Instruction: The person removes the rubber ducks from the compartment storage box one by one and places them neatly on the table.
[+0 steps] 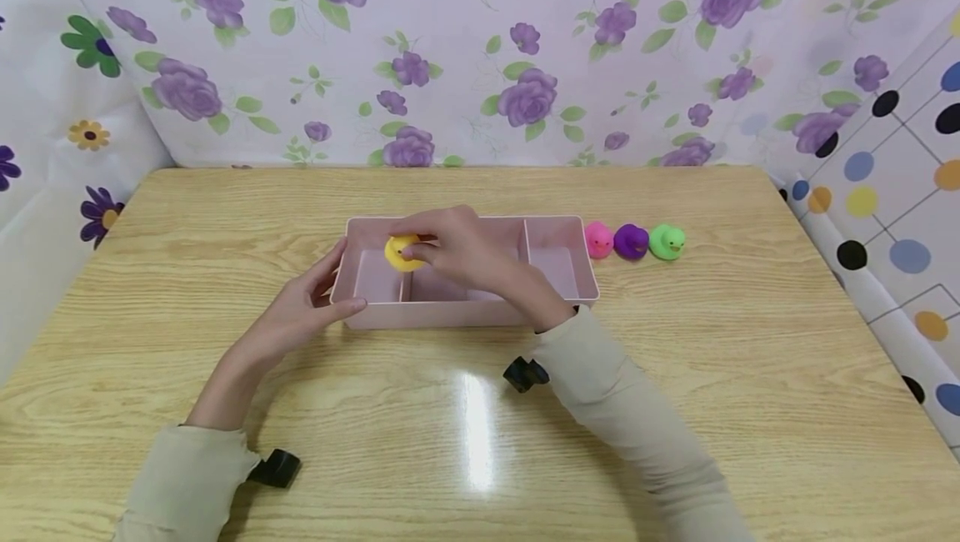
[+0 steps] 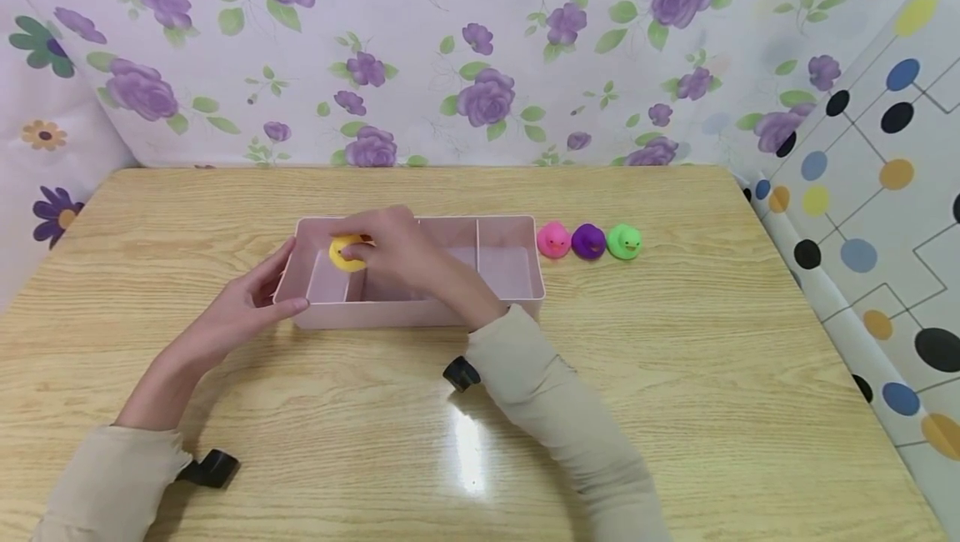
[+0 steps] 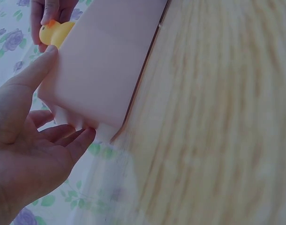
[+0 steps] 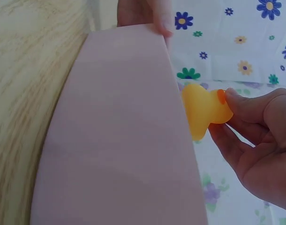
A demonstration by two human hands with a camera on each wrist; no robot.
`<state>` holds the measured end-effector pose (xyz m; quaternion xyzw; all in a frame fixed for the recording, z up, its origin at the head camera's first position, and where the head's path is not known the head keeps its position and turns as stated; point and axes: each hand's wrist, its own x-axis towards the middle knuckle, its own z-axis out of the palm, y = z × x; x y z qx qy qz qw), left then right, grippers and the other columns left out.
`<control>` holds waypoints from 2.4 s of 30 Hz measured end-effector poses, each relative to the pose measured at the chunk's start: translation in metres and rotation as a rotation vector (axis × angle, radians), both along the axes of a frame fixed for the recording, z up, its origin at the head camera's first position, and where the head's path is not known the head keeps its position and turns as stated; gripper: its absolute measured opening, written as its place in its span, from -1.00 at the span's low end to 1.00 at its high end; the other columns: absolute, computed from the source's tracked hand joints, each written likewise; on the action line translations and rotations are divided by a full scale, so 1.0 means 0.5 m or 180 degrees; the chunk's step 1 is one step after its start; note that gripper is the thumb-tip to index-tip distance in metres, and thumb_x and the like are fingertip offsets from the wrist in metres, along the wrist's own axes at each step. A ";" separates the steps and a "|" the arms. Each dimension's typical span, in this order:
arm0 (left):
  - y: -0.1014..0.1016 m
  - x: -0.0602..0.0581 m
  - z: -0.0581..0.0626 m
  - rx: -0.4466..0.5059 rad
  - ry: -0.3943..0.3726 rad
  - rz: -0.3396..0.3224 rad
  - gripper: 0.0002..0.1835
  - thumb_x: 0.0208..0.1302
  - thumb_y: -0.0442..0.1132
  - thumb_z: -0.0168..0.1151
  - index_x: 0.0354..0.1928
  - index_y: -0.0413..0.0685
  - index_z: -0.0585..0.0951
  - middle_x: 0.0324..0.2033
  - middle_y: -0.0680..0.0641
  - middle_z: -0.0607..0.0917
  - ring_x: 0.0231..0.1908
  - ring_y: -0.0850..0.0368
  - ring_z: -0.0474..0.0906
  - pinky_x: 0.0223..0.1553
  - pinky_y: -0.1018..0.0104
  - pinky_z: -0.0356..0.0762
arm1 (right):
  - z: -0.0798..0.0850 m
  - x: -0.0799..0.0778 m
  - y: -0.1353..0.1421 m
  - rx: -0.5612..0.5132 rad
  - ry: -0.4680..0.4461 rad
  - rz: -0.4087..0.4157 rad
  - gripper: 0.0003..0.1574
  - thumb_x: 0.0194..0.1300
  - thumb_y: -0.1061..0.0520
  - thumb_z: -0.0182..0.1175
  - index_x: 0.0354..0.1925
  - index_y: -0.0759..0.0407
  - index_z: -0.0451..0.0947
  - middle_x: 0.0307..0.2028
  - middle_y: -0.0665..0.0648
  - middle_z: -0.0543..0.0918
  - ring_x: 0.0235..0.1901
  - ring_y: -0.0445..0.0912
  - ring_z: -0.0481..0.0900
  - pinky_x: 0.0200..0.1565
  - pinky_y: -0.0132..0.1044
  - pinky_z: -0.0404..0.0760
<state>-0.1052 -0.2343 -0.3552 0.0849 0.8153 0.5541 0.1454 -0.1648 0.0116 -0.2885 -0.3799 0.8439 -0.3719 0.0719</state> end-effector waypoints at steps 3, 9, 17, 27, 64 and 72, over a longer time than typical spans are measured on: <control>-0.001 -0.001 -0.001 0.0020 0.0004 0.0003 -0.06 0.32 -0.11 0.27 0.54 0.21 -0.12 0.48 -0.06 0.01 0.38 -0.09 0.10 0.17 0.45 0.31 | 0.001 0.001 0.015 -0.0012 -0.0005 -0.0046 -0.62 0.32 0.24 0.22 0.10 0.28 0.61 -0.01 0.14 0.67 0.00 -0.09 0.59 0.01 -0.44 0.52; 0.000 -0.003 -0.002 0.0069 0.0034 0.0026 -0.05 0.31 -0.16 0.29 0.54 0.15 -0.12 0.48 -0.08 0.00 0.39 -0.09 0.07 0.11 0.58 0.29 | 0.000 -0.001 0.048 -0.0097 0.0113 -0.0038 -0.62 0.28 0.29 0.26 0.07 0.32 0.62 -0.01 0.16 0.67 -0.01 -0.06 0.61 0.01 -0.40 0.54; -0.001 -0.001 0.000 0.0074 0.0103 0.0013 -0.06 0.31 -0.23 0.28 0.54 0.13 -0.12 0.48 -0.11 -0.01 0.41 -0.10 0.03 0.10 0.62 0.28 | 0.012 -0.001 0.090 -0.0109 0.0215 -0.0131 -0.64 0.26 0.31 0.27 0.05 0.33 0.63 0.03 0.20 0.65 0.02 -0.01 0.61 0.00 -0.35 0.56; 0.000 -0.004 -0.005 -0.0028 0.0122 0.0014 -0.05 0.31 -0.18 0.29 0.54 0.11 -0.12 0.48 -0.12 0.00 0.41 -0.10 0.03 0.25 0.33 0.25 | 0.016 -0.007 0.138 -0.0145 0.0194 -0.0284 -0.64 0.24 0.33 0.28 0.04 0.33 0.64 0.00 0.19 0.66 0.01 0.00 0.62 -0.02 -0.31 0.59; -0.003 -0.003 -0.007 0.0023 0.0119 -0.0003 -0.04 0.30 -0.19 0.30 0.54 0.09 -0.13 0.49 -0.11 -0.02 0.41 -0.11 0.02 0.17 0.53 0.27 | 0.029 -0.047 0.315 0.0117 0.0136 -0.0943 -0.61 0.26 0.36 0.25 0.08 0.34 0.60 -0.01 0.31 0.64 -0.01 0.12 0.61 0.01 -0.08 0.58; -0.003 -0.001 -0.006 0.0027 0.0128 -0.0008 -0.04 0.31 -0.21 0.29 0.54 0.09 -0.13 0.48 -0.14 -0.02 0.41 -0.14 0.02 0.21 0.43 0.27 | 0.020 -0.056 0.353 0.0161 -0.0071 -0.1292 -0.62 0.26 0.32 0.27 0.07 0.30 0.63 0.01 0.28 0.64 -0.02 0.14 0.62 -0.01 -0.04 0.59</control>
